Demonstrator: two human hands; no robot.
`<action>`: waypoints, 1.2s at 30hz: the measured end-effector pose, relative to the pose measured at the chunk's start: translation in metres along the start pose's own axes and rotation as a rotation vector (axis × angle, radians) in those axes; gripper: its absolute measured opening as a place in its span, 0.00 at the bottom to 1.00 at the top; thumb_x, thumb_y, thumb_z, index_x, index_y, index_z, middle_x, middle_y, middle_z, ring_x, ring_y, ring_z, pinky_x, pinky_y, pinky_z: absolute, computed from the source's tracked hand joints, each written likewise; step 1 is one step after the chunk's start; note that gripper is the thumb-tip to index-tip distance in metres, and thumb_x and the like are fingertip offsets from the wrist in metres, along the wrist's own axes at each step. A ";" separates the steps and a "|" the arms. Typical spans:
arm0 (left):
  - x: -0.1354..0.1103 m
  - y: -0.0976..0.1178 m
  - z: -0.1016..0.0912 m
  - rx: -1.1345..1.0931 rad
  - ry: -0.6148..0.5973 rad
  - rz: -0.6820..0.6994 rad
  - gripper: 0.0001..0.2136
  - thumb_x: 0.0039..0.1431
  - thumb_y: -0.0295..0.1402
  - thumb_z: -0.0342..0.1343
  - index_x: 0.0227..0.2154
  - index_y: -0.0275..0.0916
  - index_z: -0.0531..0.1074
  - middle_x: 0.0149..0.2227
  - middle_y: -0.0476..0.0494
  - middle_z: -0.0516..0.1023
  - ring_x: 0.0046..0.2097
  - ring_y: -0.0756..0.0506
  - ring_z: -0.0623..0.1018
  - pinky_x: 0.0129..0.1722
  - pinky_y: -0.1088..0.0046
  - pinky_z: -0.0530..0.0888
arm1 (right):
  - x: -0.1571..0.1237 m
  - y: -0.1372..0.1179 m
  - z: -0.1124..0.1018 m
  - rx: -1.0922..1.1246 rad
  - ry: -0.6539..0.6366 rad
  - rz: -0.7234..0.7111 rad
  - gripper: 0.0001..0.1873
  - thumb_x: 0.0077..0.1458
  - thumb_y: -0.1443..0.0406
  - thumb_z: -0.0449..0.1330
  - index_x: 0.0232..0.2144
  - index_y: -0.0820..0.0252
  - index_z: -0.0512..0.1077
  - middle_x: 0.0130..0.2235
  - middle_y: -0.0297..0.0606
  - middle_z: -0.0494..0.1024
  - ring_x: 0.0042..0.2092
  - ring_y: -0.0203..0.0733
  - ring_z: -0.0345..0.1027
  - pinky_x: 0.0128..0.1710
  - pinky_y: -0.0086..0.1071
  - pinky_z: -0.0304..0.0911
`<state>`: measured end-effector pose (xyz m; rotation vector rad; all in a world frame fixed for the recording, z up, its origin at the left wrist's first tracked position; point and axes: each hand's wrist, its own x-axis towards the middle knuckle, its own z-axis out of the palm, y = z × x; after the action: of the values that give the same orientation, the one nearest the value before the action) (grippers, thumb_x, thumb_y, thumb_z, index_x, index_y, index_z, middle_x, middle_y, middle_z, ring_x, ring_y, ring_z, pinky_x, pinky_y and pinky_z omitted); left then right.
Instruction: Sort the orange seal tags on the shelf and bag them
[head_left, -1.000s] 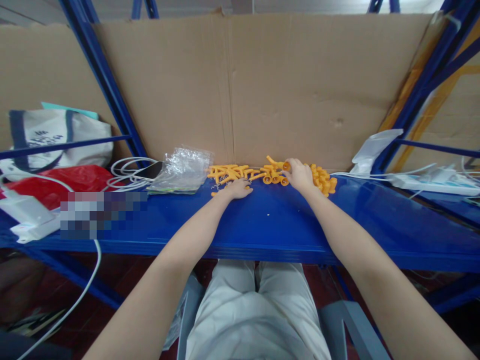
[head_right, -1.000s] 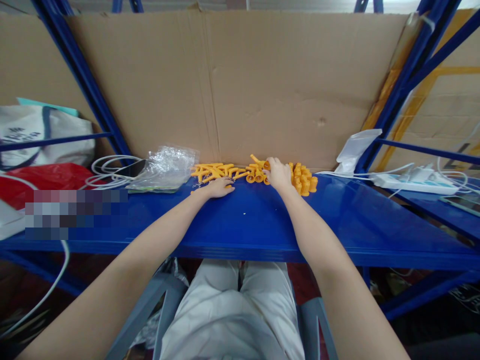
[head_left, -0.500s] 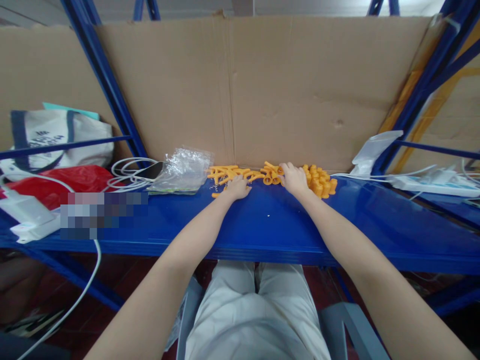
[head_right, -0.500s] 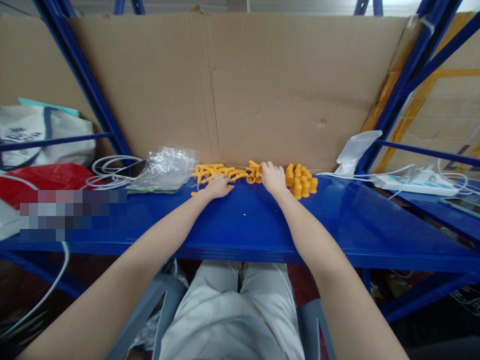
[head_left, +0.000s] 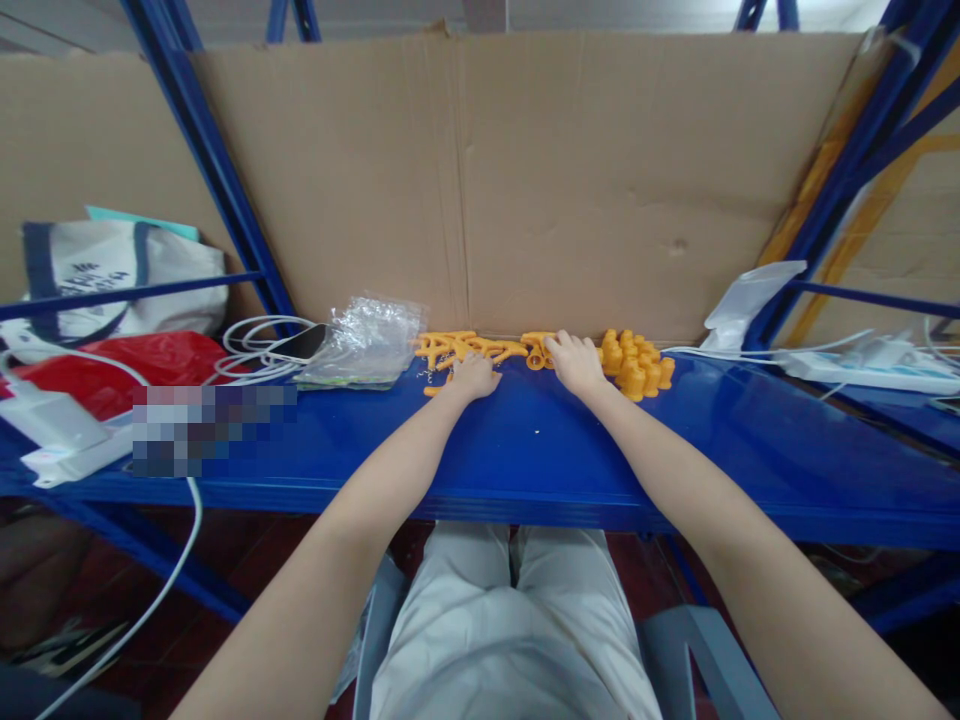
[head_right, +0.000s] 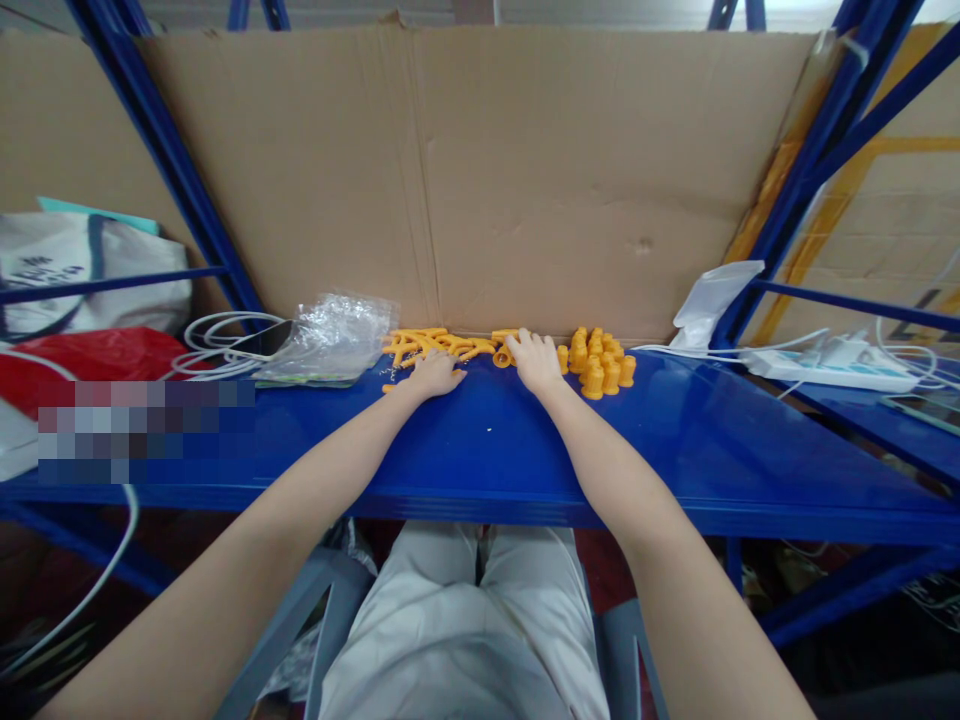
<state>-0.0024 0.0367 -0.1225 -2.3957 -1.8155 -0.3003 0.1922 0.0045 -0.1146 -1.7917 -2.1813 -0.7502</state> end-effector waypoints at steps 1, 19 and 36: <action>0.000 0.000 0.000 -0.005 0.015 -0.003 0.21 0.65 0.39 0.50 0.56 0.35 0.73 0.61 0.31 0.72 0.65 0.31 0.67 0.61 0.51 0.65 | 0.000 0.000 0.002 0.000 -0.003 -0.008 0.23 0.67 0.71 0.42 0.58 0.61 0.67 0.54 0.54 0.74 0.52 0.52 0.67 0.48 0.41 0.54; 0.009 -0.016 -0.004 -0.082 0.290 -0.157 0.15 0.64 0.26 0.47 0.44 0.34 0.79 0.49 0.30 0.81 0.54 0.36 0.78 0.55 0.56 0.72 | -0.003 -0.004 -0.004 0.049 -0.167 0.014 0.27 0.67 0.71 0.41 0.65 0.65 0.62 0.61 0.56 0.70 0.60 0.53 0.63 0.55 0.44 0.55; 0.005 -0.017 -0.001 -0.039 0.211 -0.115 0.16 0.62 0.30 0.50 0.49 0.36 0.77 0.57 0.30 0.73 0.62 0.32 0.69 0.60 0.51 0.67 | 0.001 -0.001 0.008 0.128 -0.181 0.037 0.22 0.68 0.65 0.47 0.59 0.61 0.69 0.60 0.51 0.73 0.61 0.54 0.63 0.55 0.47 0.57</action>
<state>-0.0171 0.0460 -0.1202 -2.1911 -1.8674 -0.5819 0.1920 0.0095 -0.1215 -1.8935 -2.2430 -0.4443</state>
